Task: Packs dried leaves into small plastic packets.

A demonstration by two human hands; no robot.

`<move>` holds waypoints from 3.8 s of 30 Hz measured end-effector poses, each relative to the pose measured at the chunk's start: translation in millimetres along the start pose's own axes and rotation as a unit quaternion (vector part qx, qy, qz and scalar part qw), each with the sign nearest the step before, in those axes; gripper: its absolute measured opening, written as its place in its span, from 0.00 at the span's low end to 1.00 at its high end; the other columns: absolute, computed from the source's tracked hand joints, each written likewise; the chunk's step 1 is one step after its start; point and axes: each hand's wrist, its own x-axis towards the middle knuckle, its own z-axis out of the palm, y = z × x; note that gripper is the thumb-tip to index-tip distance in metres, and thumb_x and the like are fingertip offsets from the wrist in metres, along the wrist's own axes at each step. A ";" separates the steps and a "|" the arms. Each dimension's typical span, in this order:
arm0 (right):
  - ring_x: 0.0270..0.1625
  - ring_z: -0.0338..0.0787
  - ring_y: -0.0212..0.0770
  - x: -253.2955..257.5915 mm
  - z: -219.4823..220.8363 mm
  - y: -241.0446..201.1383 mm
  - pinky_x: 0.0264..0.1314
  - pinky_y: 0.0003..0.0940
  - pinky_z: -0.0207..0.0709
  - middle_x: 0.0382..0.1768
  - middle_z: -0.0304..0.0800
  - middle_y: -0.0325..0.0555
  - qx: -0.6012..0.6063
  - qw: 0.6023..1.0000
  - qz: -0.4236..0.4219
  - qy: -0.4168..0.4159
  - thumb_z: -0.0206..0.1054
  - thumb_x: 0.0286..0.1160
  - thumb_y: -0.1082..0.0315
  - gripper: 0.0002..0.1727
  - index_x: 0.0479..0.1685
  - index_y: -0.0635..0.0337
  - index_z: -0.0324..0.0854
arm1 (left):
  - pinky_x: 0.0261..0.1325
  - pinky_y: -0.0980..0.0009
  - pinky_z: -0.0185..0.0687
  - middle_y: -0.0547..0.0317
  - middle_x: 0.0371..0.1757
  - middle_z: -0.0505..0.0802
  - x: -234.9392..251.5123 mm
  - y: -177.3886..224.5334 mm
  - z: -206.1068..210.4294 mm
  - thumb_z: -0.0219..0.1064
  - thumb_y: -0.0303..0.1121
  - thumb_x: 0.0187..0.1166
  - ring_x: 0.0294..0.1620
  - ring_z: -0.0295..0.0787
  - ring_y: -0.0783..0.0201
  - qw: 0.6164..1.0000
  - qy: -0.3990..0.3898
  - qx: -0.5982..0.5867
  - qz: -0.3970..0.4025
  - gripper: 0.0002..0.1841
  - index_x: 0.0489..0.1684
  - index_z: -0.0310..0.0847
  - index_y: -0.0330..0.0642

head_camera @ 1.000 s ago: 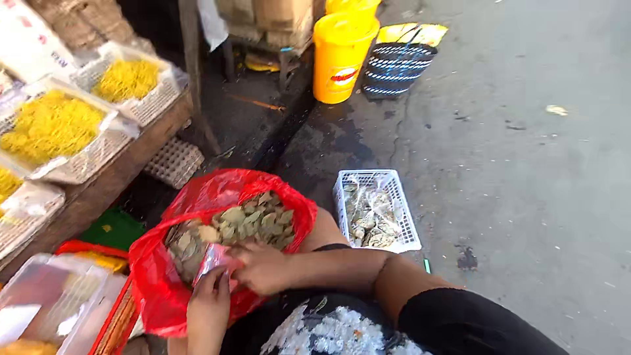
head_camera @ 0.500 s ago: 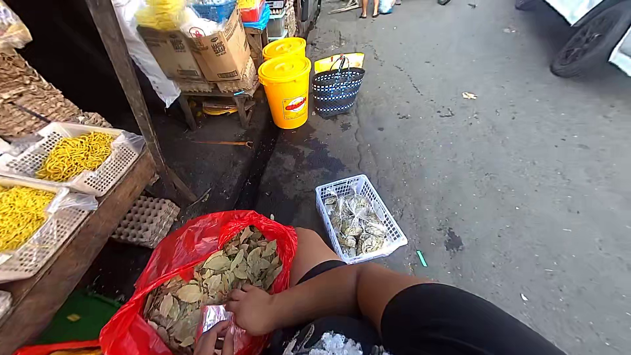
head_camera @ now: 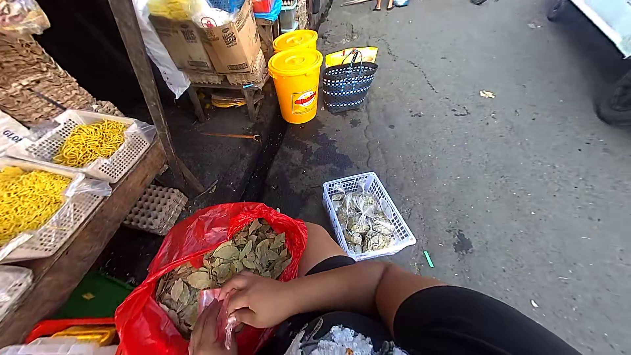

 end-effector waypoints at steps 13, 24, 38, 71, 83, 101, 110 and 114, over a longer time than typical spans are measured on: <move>0.52 0.84 0.36 -13.5 -74.3 -26.9 0.60 0.31 0.76 0.46 0.85 0.54 0.180 0.970 -0.029 0.163 0.51 0.91 0.67 0.19 0.43 0.76 0.83 | 0.88 0.55 0.62 0.23 0.86 0.66 7.4 14.9 -25.7 0.85 0.37 0.59 0.88 0.63 0.44 0.982 -0.099 -0.161 0.015 0.54 0.86 0.55 0.20; 0.26 0.72 0.18 -9.7 -82.3 -34.3 0.31 0.15 0.67 0.25 0.75 0.34 0.216 0.965 -0.009 0.150 0.57 0.90 0.66 0.16 0.38 0.70 0.81 | 0.67 0.84 0.78 0.75 0.62 0.85 2.9 22.8 -23.3 0.68 0.32 0.77 0.68 0.78 0.82 0.965 -0.005 -0.250 0.084 0.04 0.39 0.88 0.55; 0.47 0.91 0.40 -18.1 -71.4 -28.9 0.56 0.35 0.84 0.47 0.91 0.59 0.175 0.985 0.011 0.005 0.68 0.80 0.73 0.15 0.60 0.74 0.84 | 0.50 0.83 0.87 0.81 0.35 0.92 -1.8 37.6 -25.0 0.73 0.20 0.68 0.39 0.87 0.88 0.959 -0.019 -0.282 0.019 0.08 0.38 0.85 0.44; 0.25 0.76 0.16 -17.6 -96.5 -3.6 0.31 0.15 0.70 0.23 0.80 0.23 0.408 0.845 0.039 0.343 0.48 0.91 0.67 0.17 0.33 0.52 0.80 | 0.64 0.78 0.85 0.84 0.55 0.94 8.4 7.1 -39.5 0.64 0.32 0.87 0.56 0.89 0.81 0.927 0.045 -0.362 0.087 0.13 0.56 0.92 0.64; 0.22 0.69 0.18 -16.8 -99.6 6.2 0.28 0.16 0.63 0.21 0.71 0.24 0.336 0.912 0.124 0.201 0.53 0.93 0.62 0.17 0.31 0.55 0.78 | 0.62 0.74 0.87 0.78 0.53 0.94 12.6 -2.8 -49.5 0.64 0.31 0.86 0.55 0.91 0.76 0.896 0.091 -0.424 0.095 0.12 0.55 0.87 0.64; 0.54 0.92 0.58 -12.4 -24.3 -3.3 0.58 0.57 0.83 0.47 0.92 0.59 -0.091 0.992 -0.061 -0.069 0.73 0.77 0.65 0.15 0.56 0.64 0.86 | 0.47 0.85 0.81 0.52 0.31 0.91 8.9 41.0 -29.3 0.74 0.30 0.72 0.37 0.86 0.76 0.990 0.004 -0.084 0.114 0.08 0.31 0.90 0.32; 0.54 0.92 0.48 -16.4 -44.9 -23.8 0.64 0.41 0.83 0.47 0.93 0.60 0.115 0.988 -0.085 0.058 0.65 0.81 0.76 0.10 0.50 0.74 0.88 | 0.68 0.80 0.80 0.59 0.53 0.92 5.8 40.6 -19.7 0.77 0.28 0.71 0.58 0.85 0.85 0.966 -0.025 -0.245 0.073 0.19 0.55 0.80 0.23; 0.49 0.91 0.43 -18.9 -54.0 -27.2 0.58 0.35 0.84 0.43 0.92 0.60 0.156 0.974 -0.103 0.125 0.64 0.80 0.78 0.10 0.49 0.77 0.87 | 0.65 0.85 0.77 0.49 0.45 0.92 8.8 38.8 -17.2 0.70 0.25 0.75 0.56 0.84 0.82 0.980 0.001 -0.175 0.098 0.08 0.39 0.87 0.24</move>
